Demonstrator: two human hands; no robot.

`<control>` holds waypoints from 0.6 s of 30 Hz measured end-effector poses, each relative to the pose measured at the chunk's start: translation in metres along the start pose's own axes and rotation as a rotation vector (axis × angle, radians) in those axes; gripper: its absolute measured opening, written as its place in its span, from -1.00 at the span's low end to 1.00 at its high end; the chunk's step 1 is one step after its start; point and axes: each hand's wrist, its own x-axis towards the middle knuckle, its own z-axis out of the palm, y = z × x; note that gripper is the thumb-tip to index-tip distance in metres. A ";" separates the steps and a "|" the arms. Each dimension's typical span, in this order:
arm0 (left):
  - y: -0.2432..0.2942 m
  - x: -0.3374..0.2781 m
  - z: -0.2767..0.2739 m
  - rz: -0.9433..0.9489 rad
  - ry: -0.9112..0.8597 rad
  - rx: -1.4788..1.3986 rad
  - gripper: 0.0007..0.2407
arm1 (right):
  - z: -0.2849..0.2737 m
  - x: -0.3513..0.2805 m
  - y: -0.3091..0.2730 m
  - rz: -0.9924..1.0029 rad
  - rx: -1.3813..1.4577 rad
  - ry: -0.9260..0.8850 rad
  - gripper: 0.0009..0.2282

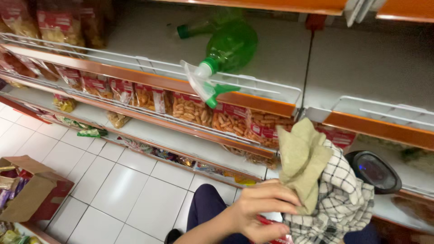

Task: The person handles snack packages on a shelf, uses a handheld scanner to scan an item, wipes the scanner with a cloth, and then cleans the shelf using a spray bottle and the cloth.

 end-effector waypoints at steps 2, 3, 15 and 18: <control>0.000 -0.002 -0.018 -0.129 0.138 -0.003 -0.91 | 0.004 0.003 0.007 0.024 0.006 -0.008 -0.57; -0.002 -0.001 -0.025 -0.196 0.237 0.043 -0.95 | 0.005 0.006 0.008 0.026 0.011 -0.015 -0.57; -0.043 0.072 -0.096 -0.342 0.816 0.010 -0.78 | 0.020 0.005 0.032 0.117 0.033 -0.008 -0.54; -0.044 0.083 -0.098 -0.285 0.860 0.104 -0.83 | 0.018 0.008 0.031 0.120 0.030 -0.006 -0.53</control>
